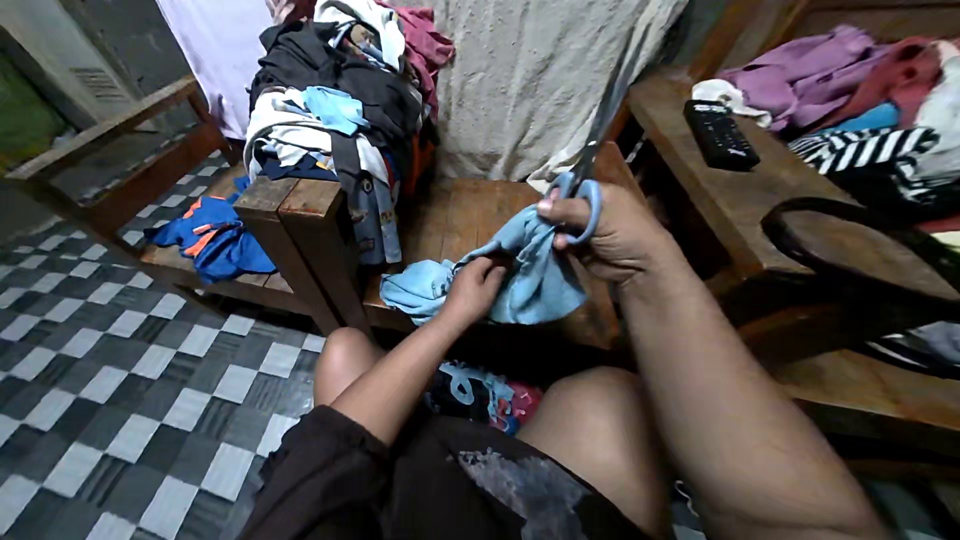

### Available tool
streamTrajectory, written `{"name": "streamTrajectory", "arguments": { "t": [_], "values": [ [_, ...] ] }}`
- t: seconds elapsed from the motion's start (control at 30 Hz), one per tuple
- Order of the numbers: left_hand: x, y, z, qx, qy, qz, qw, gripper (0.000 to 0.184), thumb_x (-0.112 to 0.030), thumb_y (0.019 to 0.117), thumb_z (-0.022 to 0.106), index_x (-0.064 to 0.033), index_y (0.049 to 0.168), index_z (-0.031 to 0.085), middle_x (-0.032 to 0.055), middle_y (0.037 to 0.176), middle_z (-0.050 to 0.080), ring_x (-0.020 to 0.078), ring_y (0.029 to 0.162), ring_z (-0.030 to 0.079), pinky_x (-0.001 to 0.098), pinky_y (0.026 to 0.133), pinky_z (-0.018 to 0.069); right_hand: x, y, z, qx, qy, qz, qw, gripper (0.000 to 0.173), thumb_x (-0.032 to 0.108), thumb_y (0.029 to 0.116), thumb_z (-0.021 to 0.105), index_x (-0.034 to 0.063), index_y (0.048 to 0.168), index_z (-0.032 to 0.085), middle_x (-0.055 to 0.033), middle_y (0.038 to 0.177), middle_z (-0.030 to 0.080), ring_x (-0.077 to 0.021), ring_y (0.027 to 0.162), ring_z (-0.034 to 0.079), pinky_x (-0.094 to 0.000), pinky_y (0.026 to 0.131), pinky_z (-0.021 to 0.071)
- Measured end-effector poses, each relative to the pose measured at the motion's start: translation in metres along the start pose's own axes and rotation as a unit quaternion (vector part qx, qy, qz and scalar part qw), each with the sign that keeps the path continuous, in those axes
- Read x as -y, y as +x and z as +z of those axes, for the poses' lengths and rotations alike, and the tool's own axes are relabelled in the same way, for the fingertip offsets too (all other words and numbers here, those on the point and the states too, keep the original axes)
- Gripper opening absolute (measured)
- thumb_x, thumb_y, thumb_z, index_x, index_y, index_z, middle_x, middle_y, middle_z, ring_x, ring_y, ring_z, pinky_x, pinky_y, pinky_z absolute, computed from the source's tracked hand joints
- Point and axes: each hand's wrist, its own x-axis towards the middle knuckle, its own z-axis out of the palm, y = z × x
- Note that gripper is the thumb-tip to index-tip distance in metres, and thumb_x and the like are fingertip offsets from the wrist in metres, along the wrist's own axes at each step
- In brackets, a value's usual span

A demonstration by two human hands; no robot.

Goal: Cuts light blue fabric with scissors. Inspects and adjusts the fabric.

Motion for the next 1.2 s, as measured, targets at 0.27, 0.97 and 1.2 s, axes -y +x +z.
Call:
{"name": "streamTrajectory", "arguments": {
  "t": [0.27,0.97,1.2],
  "values": [
    [-0.008,0.033,-0.019,0.039,-0.194,-0.054,0.979,0.032,-0.020,0.1099,0.044,0.0023,0.133,0.046,0.0115,0.105,0.064,0.0135,0.091,0.064,0.0343,0.085,0.0544,-0.016,-0.045,-0.019,0.037,0.063,0.008,0.997,0.010,0.008,0.0855,0.066,0.0139,0.080,0.060,0.0046,0.060,0.060,0.0000,0.046,0.054,-0.0131,0.046,0.0473],
    [-0.076,-0.005,-0.002,0.091,-0.427,-0.193,0.879,0.027,-0.028,0.1106,0.033,-0.0137,0.114,0.056,0.0011,0.091,0.063,0.0111,0.081,0.064,0.0308,0.072,0.0562,-0.008,-0.068,-0.026,-0.085,-0.013,-0.071,0.994,0.010,0.001,0.0957,0.063,0.0082,0.098,0.056,0.0013,0.078,0.069,-0.0061,0.058,0.064,-0.0194,0.056,0.0556],
    [-0.167,0.076,-0.062,-0.044,-0.607,0.011,0.794,0.039,-0.038,0.1084,0.026,-0.0142,0.091,0.051,0.0035,0.073,0.056,0.0162,0.068,0.059,0.0355,0.063,0.0541,-0.015,-0.068,-0.045,-0.149,-0.009,-0.066,0.987,0.007,0.001,0.0984,0.060,0.0065,0.097,0.056,0.0011,0.078,0.070,-0.0045,0.057,0.064,-0.0174,0.055,0.0546]
  ]
}}
